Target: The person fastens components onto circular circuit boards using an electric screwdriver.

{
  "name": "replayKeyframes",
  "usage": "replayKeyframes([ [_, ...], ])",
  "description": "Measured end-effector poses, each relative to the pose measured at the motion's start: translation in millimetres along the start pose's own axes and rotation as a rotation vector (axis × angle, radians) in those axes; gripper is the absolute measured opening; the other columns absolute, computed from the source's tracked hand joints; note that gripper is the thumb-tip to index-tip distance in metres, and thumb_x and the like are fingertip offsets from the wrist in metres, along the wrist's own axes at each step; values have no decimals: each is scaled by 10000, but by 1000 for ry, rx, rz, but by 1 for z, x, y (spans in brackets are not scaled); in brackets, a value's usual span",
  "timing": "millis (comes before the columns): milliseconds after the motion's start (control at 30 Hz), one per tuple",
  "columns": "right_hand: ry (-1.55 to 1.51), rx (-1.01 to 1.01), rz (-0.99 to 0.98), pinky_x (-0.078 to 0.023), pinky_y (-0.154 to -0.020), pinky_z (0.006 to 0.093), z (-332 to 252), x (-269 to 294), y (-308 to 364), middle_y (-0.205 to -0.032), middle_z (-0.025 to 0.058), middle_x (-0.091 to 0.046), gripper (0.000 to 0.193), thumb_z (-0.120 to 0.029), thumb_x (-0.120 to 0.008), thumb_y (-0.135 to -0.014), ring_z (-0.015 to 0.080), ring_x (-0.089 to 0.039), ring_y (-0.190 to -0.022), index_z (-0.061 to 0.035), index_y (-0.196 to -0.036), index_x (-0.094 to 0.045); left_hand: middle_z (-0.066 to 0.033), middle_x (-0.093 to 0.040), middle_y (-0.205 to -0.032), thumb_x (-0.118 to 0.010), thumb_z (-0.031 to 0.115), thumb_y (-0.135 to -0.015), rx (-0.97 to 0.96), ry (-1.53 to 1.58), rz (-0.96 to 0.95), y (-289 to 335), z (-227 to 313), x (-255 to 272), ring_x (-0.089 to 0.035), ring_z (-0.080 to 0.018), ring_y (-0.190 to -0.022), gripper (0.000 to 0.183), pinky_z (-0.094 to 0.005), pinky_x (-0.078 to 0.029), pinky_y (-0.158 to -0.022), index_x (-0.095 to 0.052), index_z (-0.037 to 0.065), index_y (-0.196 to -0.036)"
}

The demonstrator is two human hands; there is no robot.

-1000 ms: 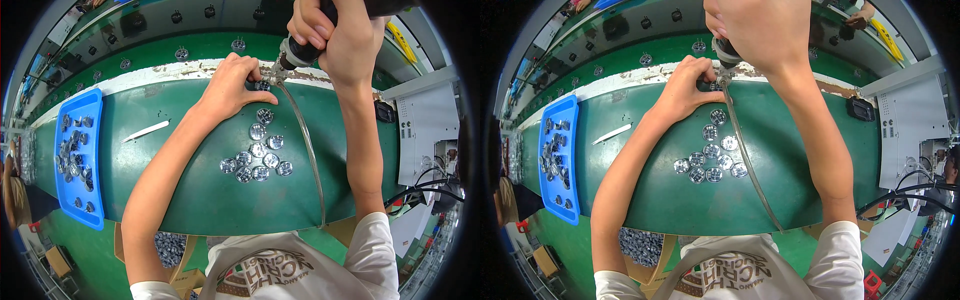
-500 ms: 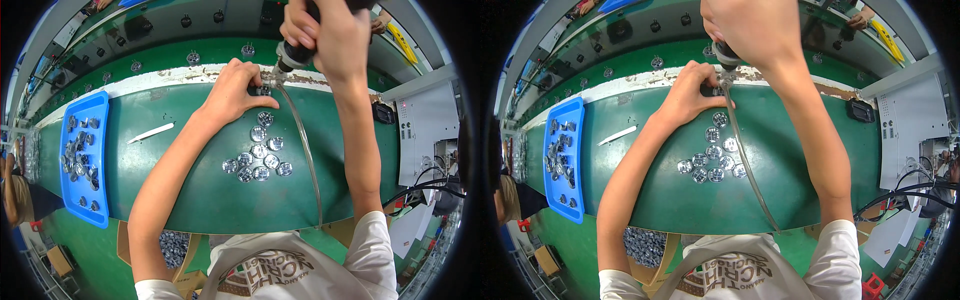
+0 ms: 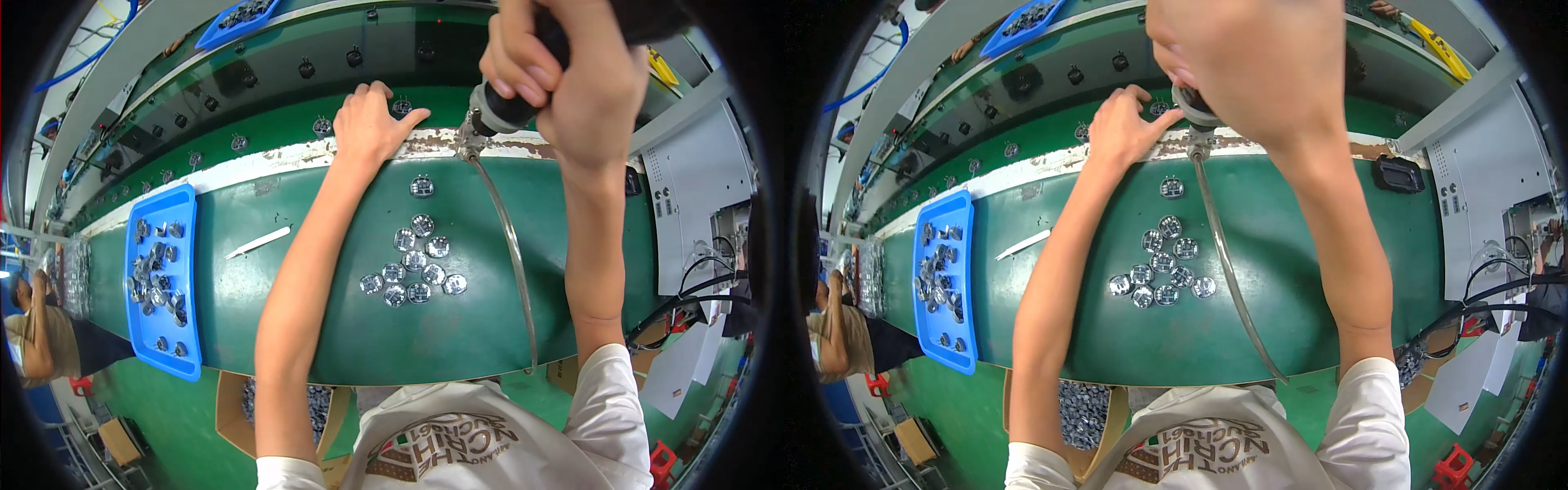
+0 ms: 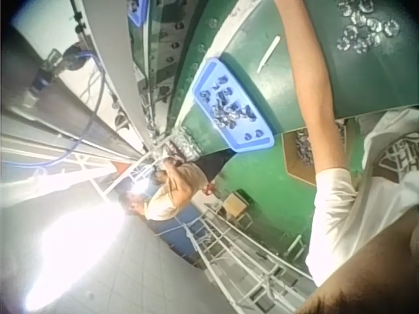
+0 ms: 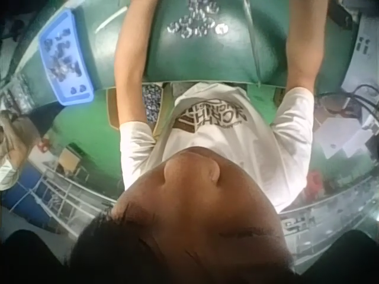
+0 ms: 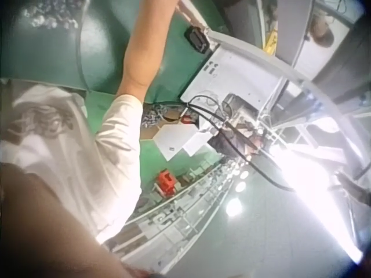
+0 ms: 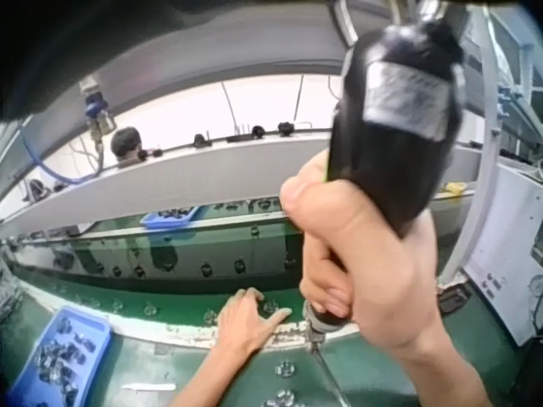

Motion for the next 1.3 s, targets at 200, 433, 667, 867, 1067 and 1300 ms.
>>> replayKeyframes([
  [200,-70,-14,-101,-300,-382,233,4,3,-6,-531,-29,-465,199,-129,-659,-972,54,-374,-375,-43,-815,-574,-111,-719,-959,-893,326,-719,-92,152,-140,5,13,-2,-648,-313,-973,480,-425,-530,-859,-728,27,-1055],
  [433,-143,-60,-181,-301,-391,234,16,-8,2,-552,-37,-464,160,-87,-636,-981,49,-390,-394,-47,-843,-566,-72,-716,-974,-899,197,-726,-336,395,-378,59,40,16,-567,-265,-943,367,-390,-480,-910,-733,44,-1016],
  [667,-160,-103,-224,-308,-389,229,47,-23,2,-544,-43,-469,182,-120,-638,-986,45,-381,-386,-51,-833,-567,-69,-709,-958,-907,229,-723,-316,445,-362,61,25,12,-557,-263,-909,375,-381,-471,-896,-719,19,-969],
  [867,-125,-87,-238,-312,-385,228,54,-23,2,-536,-40,-463,200,-137,-635,-990,46,-382,-381,-49,-825,-564,-74,-698,-932,-908,263,-723,-314,455,-343,61,24,8,-564,-266,-903,394,-386,-477,-885,-696,10,-937],
  [1067,-99,-80,-218,-318,-387,230,58,-25,2,-529,-37,-458,206,-147,-633,-988,50,-382,-379,-49,-822,-562,-77,-696,-929,-909,277,-721,-307,459,-335,61,22,7,-577,-276,-919,404,-388,-482,-885,-692,11,-934],
  [1300,-107,-111,-221,-322,-387,234,62,-28,4,-526,-34,-456,203,-153,-637,-986,54,-382,-377,-44,-829,-567,-75,-695,-937,-908,297,-725,-316,436,-314,62,22,9,-591,-281,-957,420,-394,-487,-902,-695,15,-952],
])
Point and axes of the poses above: each hand's wrist, its own y-axis away from the middle knuckle, its own x-axis out of the back of the hand, z = x × y, the point moved 9 cm from there along -y, towards the middle knuckle
